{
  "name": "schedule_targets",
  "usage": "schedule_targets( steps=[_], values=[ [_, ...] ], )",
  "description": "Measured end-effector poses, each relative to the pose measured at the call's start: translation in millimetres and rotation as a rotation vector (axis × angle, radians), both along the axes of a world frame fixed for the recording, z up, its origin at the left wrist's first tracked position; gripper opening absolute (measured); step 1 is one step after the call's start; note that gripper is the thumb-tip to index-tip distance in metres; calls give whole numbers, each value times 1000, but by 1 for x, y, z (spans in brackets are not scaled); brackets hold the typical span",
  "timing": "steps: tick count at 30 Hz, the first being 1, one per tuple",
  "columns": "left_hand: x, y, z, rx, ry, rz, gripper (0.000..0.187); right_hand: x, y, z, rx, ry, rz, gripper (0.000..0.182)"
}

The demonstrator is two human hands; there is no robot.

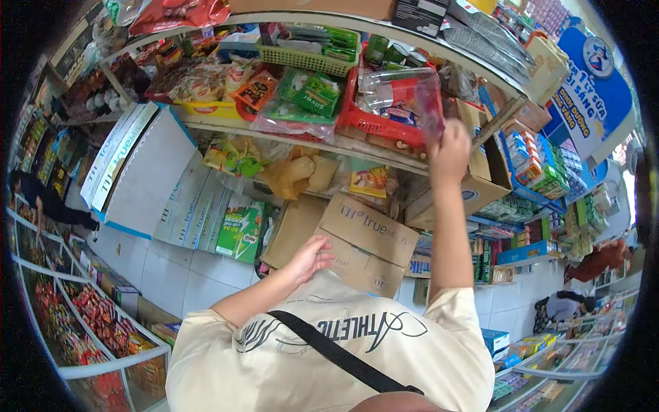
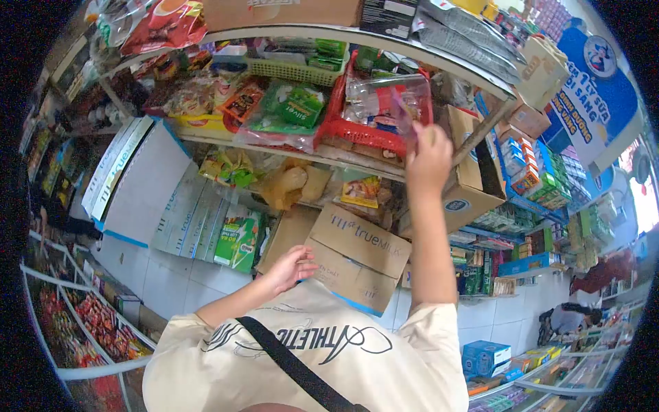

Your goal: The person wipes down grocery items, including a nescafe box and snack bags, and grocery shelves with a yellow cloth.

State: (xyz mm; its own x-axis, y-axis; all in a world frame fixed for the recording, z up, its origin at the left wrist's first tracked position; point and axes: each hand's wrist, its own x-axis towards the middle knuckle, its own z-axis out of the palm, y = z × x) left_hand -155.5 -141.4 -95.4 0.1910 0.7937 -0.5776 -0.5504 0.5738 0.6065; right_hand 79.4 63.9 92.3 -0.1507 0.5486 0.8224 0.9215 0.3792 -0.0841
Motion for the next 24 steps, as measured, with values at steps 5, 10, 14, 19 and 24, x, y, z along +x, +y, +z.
schedule_targets(
  steps=[5, 10, 14, 19, 24],
  values=[
    [-2, -11, -2, -10, -35, -3, 22, 16, 80, -35, -480, -343, -273, 33],
    [-17, -19, -8, -37, -51, 40, 24, 17, 99, -70, -532, -476, -291, 48],
    [-29, -24, -17, -43, -72, 102, 23, 9, 107, -63, -728, -467, -366, 46],
    [-26, -20, -20, -59, -62, 77, 22, 4, 120, -57, -868, -498, -305, 41],
    [-22, -18, -30, -82, -81, 32, 24, 9, 153, -70, -927, -600, -240, 30]
  ],
)
